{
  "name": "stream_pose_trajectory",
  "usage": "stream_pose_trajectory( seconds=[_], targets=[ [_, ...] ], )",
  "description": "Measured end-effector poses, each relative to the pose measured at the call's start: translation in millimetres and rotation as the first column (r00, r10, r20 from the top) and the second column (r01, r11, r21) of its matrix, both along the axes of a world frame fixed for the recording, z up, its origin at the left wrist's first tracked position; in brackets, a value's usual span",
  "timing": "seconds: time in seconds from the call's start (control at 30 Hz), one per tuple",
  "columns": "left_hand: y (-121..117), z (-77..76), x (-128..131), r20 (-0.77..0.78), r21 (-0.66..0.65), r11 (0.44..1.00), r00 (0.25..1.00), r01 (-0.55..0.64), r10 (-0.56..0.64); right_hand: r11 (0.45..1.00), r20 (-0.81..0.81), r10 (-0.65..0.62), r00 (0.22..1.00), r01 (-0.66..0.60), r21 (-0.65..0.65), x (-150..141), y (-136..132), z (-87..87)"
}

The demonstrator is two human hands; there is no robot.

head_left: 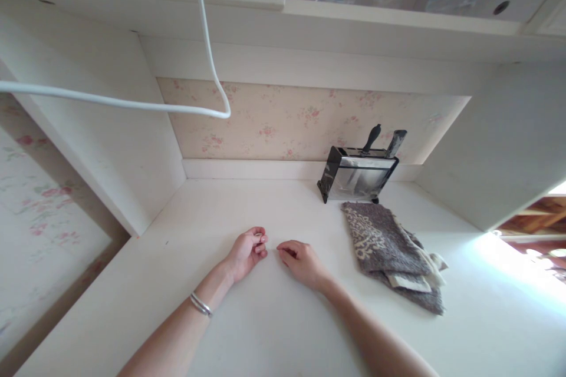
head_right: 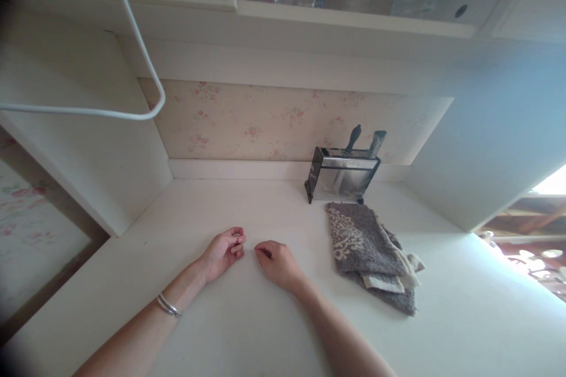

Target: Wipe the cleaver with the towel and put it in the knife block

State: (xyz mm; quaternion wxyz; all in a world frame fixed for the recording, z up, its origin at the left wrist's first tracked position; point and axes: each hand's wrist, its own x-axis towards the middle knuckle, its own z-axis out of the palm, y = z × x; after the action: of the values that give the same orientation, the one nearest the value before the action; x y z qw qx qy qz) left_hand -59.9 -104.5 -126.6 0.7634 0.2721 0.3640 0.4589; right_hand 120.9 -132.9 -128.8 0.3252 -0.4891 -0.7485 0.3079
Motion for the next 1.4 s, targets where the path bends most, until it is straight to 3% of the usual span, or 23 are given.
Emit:
stream_pose_trajectory(
  seconds=[0.33,0.6,1.03,1.27,1.4],
  targets=[
    [-2.7,5.4,0.7,-0.065,0.033,0.998,0.996,0.058,-0.055,1.000,0.014,0.002,1.000,-0.002,0.017,0.4,-1.2,0.8],
    [-10.6,15.8,3.3,-0.335,0.119,0.972,0.930,0.201,-0.151,1.000,0.000,0.004,1.000,-0.004,0.014,-0.2,-1.6,1.9],
    [-11.3,14.3,8.2,-0.331,0.116,0.989,0.942,0.095,-0.051,1.000,0.013,0.006,1.000,-0.006,0.020,-0.3,-1.9,2.3],
    [-11.9,13.4,7.5,-0.295,0.128,0.977,0.947,0.173,-0.130,1.000,0.018,0.014,1.000,-0.014,0.012,0.1,-2.1,4.1],
    [-11.4,11.1,8.2,-0.327,0.153,0.973,0.938,0.173,-0.115,1.000,0.023,0.014,1.000,-0.014,0.005,-0.2,-2.3,4.3]
  ],
)
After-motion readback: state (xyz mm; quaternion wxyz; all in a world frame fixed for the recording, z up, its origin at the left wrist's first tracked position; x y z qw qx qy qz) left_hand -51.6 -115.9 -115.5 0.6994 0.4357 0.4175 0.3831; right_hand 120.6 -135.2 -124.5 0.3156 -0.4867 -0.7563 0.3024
